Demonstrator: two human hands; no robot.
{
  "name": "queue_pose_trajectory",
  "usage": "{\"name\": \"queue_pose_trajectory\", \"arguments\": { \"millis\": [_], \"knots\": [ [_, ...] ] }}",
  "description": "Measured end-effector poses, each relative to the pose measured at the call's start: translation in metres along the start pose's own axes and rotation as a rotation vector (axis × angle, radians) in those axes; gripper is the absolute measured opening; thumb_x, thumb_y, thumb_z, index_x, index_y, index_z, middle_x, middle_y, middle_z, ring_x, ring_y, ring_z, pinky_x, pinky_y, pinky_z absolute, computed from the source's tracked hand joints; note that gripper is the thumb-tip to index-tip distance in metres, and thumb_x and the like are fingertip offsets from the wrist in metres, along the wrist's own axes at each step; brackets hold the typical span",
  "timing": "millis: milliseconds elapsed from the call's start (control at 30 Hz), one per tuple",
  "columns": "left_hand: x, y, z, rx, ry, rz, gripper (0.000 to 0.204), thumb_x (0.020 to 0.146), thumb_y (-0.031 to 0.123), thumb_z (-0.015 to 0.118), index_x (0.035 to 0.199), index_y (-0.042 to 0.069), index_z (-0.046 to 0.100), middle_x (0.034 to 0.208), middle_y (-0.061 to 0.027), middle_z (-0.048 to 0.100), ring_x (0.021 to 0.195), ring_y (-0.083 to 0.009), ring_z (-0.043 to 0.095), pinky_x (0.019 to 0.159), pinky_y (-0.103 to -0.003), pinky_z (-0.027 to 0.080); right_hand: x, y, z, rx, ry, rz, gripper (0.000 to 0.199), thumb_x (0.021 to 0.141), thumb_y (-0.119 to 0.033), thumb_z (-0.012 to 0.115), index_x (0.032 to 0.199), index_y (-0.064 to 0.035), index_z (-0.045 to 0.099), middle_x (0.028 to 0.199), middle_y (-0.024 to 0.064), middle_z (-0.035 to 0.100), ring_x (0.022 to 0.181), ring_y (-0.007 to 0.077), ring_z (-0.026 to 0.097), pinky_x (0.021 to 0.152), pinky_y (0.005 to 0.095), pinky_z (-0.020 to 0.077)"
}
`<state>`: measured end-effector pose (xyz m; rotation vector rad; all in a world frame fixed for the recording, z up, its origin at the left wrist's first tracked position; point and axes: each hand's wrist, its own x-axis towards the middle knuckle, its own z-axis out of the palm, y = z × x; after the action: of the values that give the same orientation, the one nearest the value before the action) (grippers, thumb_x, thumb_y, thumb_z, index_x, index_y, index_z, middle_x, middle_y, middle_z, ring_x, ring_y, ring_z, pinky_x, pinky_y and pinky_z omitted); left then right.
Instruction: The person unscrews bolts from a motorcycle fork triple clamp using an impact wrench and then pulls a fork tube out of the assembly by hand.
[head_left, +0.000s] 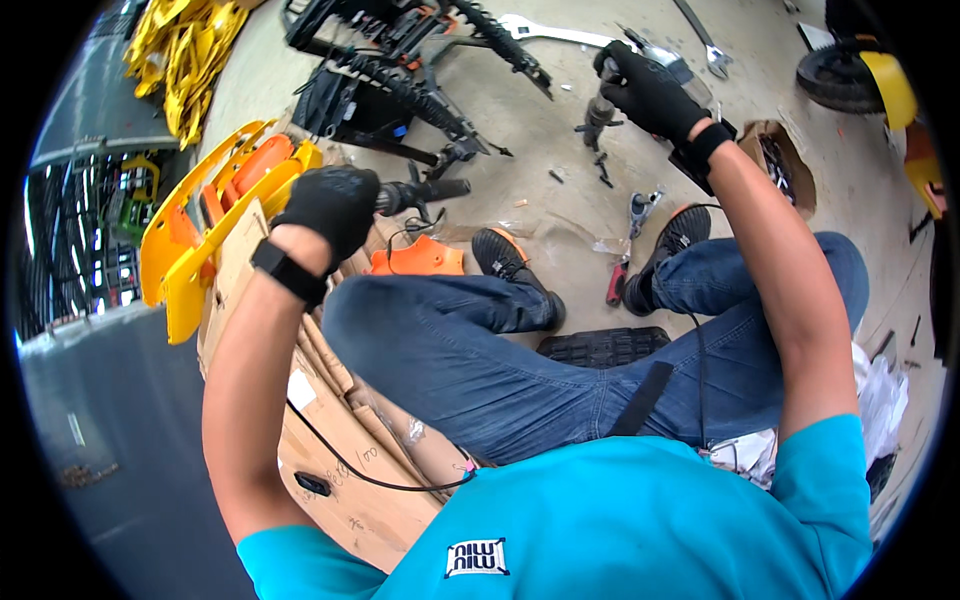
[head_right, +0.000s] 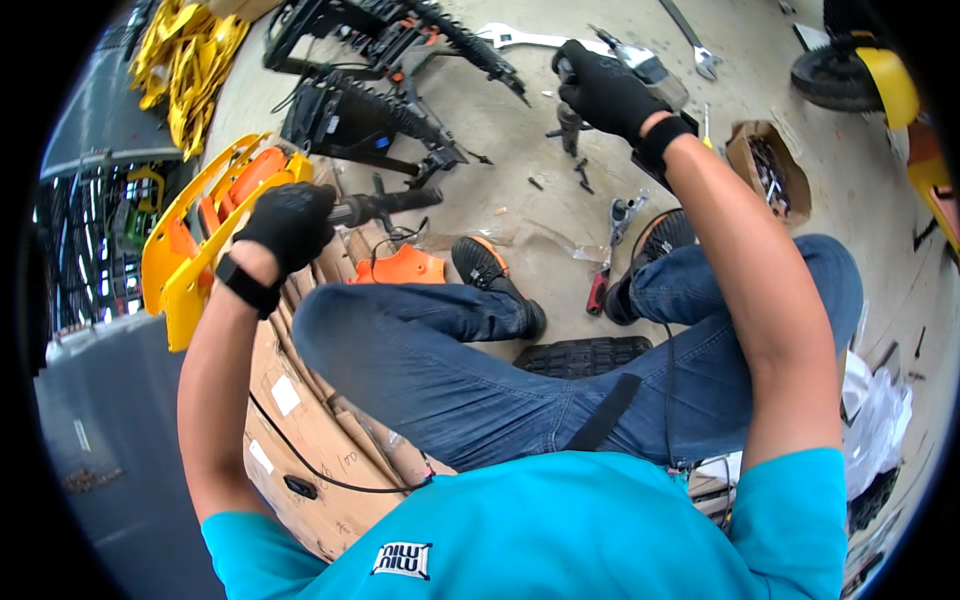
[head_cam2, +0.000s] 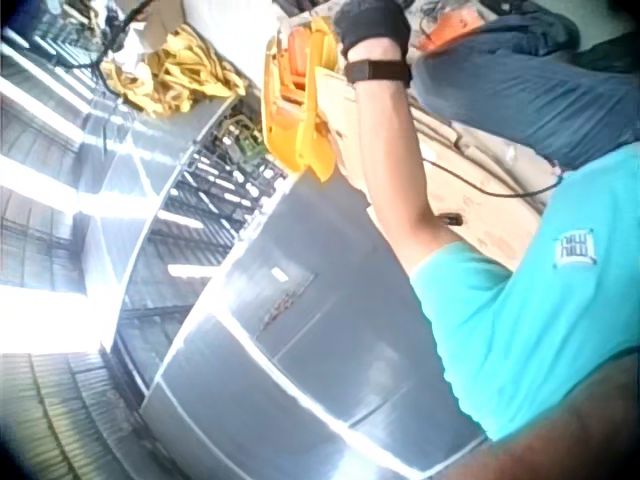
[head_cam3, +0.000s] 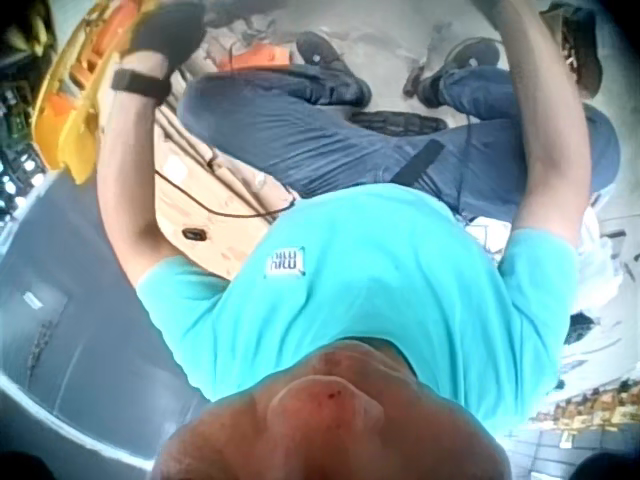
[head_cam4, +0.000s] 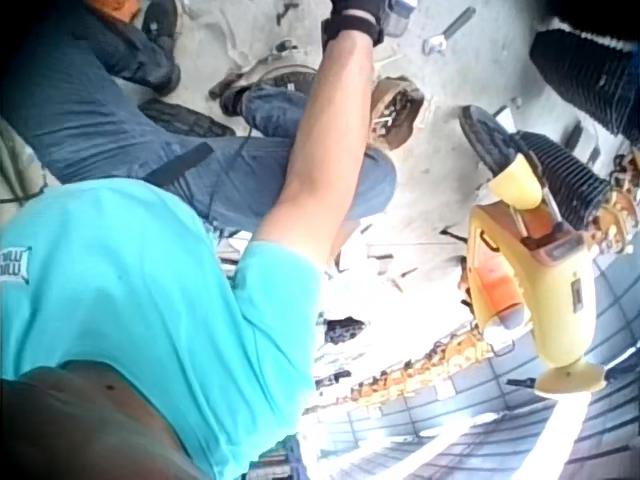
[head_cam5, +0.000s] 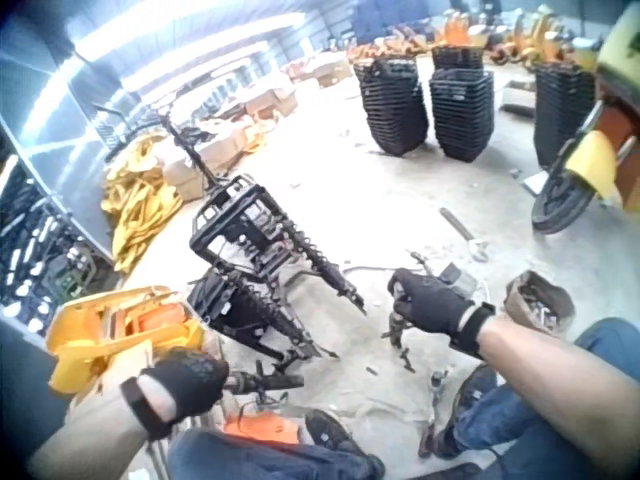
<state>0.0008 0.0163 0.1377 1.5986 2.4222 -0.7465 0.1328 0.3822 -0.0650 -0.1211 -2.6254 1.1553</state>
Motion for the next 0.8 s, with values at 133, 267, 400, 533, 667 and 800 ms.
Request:
{"name": "queue_pose_trajectory", "arguments": {
  "millis": [133, 267, 400, 533, 667, 800],
  "knots": [
    [0.065, 0.046, 0.02, -0.021, -0.233, 0.093, 0.012, 0.078, 0.016, 0.063, 0.085, 0.007, 0.067, 0.084, -0.017, 0.069, 0.083, -0.036, 0.068, 0.073, -0.046, 0.054, -0.004, 0.013, 0.0, -0.04, 0.107, -0.024, 0.028, 0.089, -0.015, 0.06, 0.113, -0.008, 0.048, 0.091, 0.0211, 0.064, 0.086, 0.0412, 0.064, 0.074, 0.0459, 0.0499],
    [0.101, 0.074, 0.045, -0.123, -0.296, 0.139, 0.018, 0.081, 0.01, 0.059, 0.091, 0.006, 0.074, 0.092, -0.0202, 0.071, 0.089, -0.0364, 0.07, 0.077, -0.045, 0.056, -0.001, 0.003, 0.0, -0.095, 0.106, 0.114, 0.026, 0.089, -0.019, 0.064, 0.11, -0.0092, 0.051, 0.094, 0.0133, 0.066, 0.085, 0.0338, 0.066, 0.073, 0.0415, 0.0507],
    [0.126, 0.087, 0.052, -0.225, -0.407, 0.19, 0.023, 0.078, 0.009, 0.057, 0.094, 0.001, 0.072, 0.1, -0.0241, 0.069, 0.096, -0.0385, 0.069, 0.081, -0.044, 0.055, -0.007, -0.007, -0.012, -0.034, 0.068, 0.193, 0.023, 0.088, -0.016, 0.062, 0.107, -0.0097, 0.052, 0.088, 0.0162, 0.064, 0.083, 0.0341, 0.064, 0.07, 0.0443, 0.0496],
    [0.14, 0.082, 0.048, -0.306, -0.438, 0.236, 0.027, 0.077, 0.021, 0.065, 0.092, -0.001, 0.071, 0.093, -0.0239, 0.068, 0.09, -0.0371, 0.068, 0.077, -0.043, 0.055, -0.006, -0.024, -0.012, -0.06, 0.056, 0.184, 0.023, 0.087, -0.017, 0.063, 0.107, -0.0095, 0.053, 0.089, 0.0173, 0.064, 0.084, 0.0349, 0.064, 0.071, 0.0438, 0.0498],
    [0.143, 0.069, 0.036, -0.585, -0.39, 0.2, 0.022, 0.083, 0.013, 0.064, 0.1, -0.002, 0.067, 0.092, -0.0135, 0.069, 0.074, -0.025, 0.071, 0.065, -0.034, 0.056, -0.008, -0.042, -0.02, -0.157, 0.039, 0.192, 0.023, 0.085, -0.018, 0.066, 0.104, -0.0099, 0.055, 0.087, 0.0156, 0.065, 0.082, 0.0323, 0.065, 0.069, 0.0427, 0.0496],
    [0.117, 0.063, 0.039, -1.035, -0.153, 0.05, 0.026, 0.088, 0.008, 0.06, 0.111, -0.003, 0.061, 0.09, -0.0093, 0.067, 0.075, -0.0158, 0.071, 0.063, -0.027, 0.056, -0.009, -0.056, -0.022, -0.226, 0.031, 0.213, 0.021, 0.084, -0.019, 0.069, 0.101, -0.0109, 0.061, 0.085, 0.0123, 0.068, 0.081, 0.0288, 0.067, 0.07, 0.0406, 0.0507]
  ]
}}
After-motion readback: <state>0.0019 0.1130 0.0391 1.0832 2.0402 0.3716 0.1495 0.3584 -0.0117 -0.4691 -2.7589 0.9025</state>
